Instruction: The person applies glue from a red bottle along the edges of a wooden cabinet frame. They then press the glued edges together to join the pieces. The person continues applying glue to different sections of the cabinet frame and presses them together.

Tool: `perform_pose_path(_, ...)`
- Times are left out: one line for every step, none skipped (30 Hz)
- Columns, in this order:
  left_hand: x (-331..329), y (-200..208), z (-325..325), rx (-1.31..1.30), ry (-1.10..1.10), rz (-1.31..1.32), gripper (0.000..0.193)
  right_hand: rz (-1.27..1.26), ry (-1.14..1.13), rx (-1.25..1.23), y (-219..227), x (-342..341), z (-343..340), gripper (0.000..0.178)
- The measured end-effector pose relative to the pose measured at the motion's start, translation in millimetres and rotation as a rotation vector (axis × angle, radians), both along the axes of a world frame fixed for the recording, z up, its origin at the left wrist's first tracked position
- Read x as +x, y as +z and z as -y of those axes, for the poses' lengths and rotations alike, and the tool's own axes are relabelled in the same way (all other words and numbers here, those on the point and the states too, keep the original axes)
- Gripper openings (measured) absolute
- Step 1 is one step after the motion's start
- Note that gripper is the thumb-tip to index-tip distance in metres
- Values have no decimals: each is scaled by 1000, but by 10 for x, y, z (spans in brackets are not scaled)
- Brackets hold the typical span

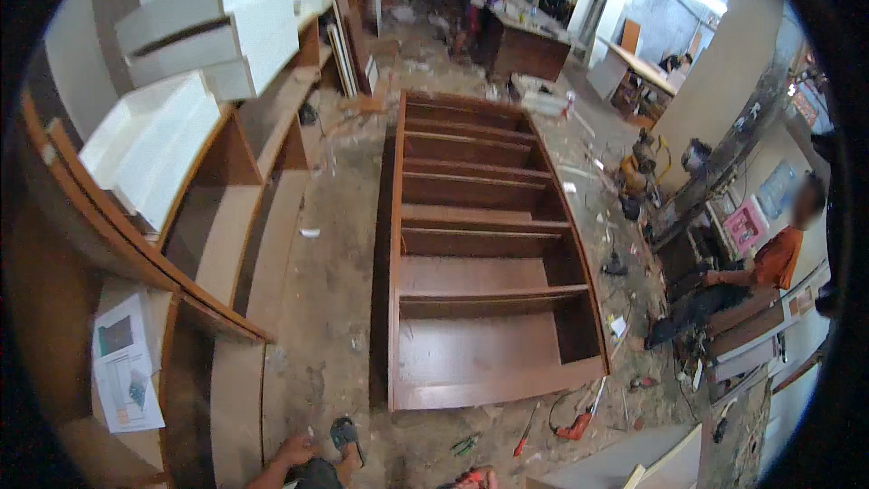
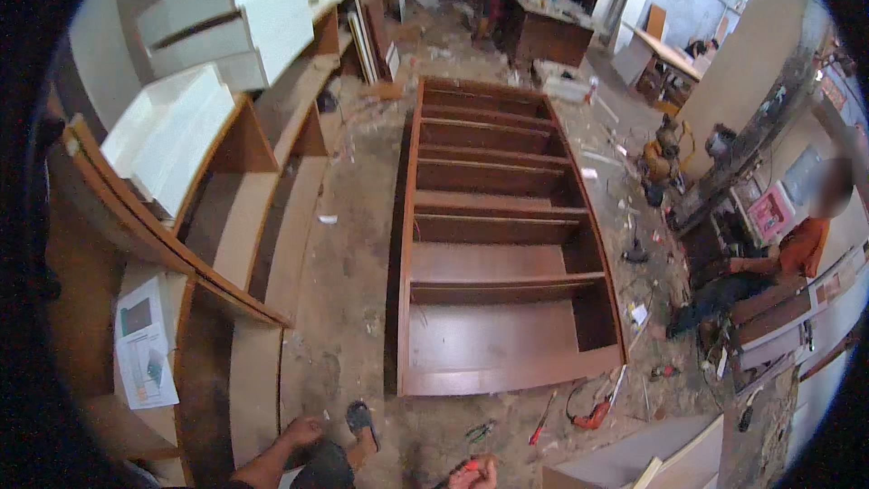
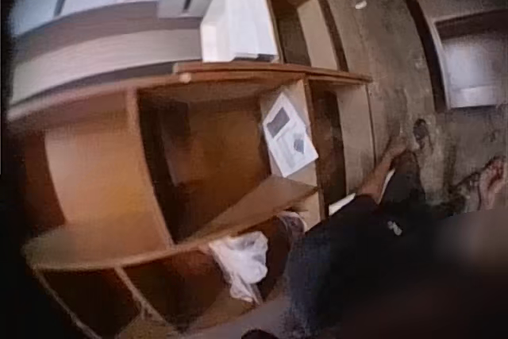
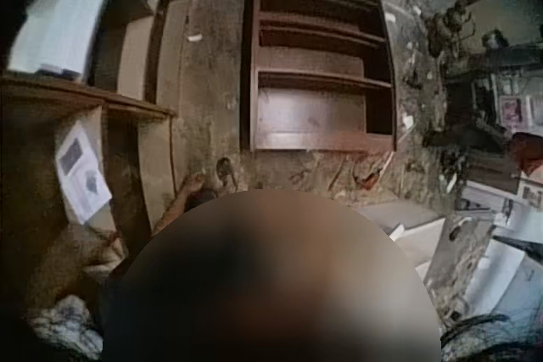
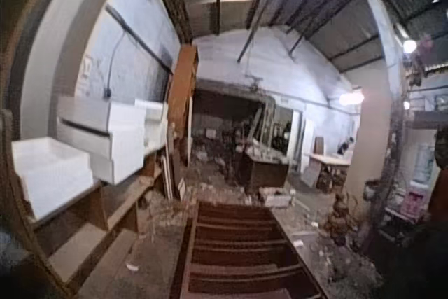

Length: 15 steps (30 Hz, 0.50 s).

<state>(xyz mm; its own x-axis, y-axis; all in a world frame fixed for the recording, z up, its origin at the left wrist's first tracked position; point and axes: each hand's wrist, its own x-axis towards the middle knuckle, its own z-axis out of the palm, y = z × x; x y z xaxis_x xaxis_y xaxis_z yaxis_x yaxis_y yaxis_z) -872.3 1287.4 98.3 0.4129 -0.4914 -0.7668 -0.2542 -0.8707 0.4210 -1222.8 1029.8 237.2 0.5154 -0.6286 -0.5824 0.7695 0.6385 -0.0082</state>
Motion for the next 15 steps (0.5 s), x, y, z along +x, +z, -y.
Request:
perform_pose_path(-109, -19, -106, -9, -6, 5, 51, 38, -67, -12, 220, -147, 21, 41)
perform_pose_path(-245, -22, -207, 13, -68, 31, 51, -3, -74, -37, 446, -314, 50, 39)
perform_pose_path(-379, -10, -315, -48, 37, -4, 52, -47, -85, -56, 640, -505, 49, 36)
perform_pose_path(-510, 7, -396, -65, 51, 2, 52, -95, -98, -71, 807, -718, 36, 34)
perform_pose_path(-675, 57, -481, -71, 165, -24, 48, -184, -77, -140, 951, -947, 42, 31)
perform_pose_path(-827, 125, -576, -69, 65, 38, 48, -276, -62, -200, 1065, -1220, 8, 28)
perform_pose_path(-902, 214, -603, -46, -41, 83, 47, -368, -54, -270, 1167, -1410, 54, 25)
perform_pose_path(-1067, 279, -636, -19, -150, 122, 47, -303, -43, -256, 1255, -1729, 49, 23)
perform_pose_path(-1248, 347, -651, 20, -138, 61, 47, -237, -36, -240, 1337, -2081, 22, 20)
perform_pose_path(-1412, 422, -673, 61, -135, 3, 47, -172, -38, -223, 1381, -2361, -8, 17)
perform_pose_path(-1541, 488, -667, 105, -140, -54, 48, -353, -115, -286, 1407, -2625, -59, 14)
perform_pose_path(-1690, 542, -667, 84, -146, 34, 49, -323, -139, -255, 1413, -2875, -94, 14)
perform_pose_path(-1884, 583, -674, 62, -152, 118, 50, -295, -162, -224, 1433, -3147, -102, 15)
perform_pose_path(-2022, 623, -666, 37, -156, 199, 51, -269, -182, -193, 1442, -3376, -93, 16)
perform_pose_path(-2137, 665, -666, -48, -241, 257, 53, -302, -239, -109, 1417, -3537, -97, 18)
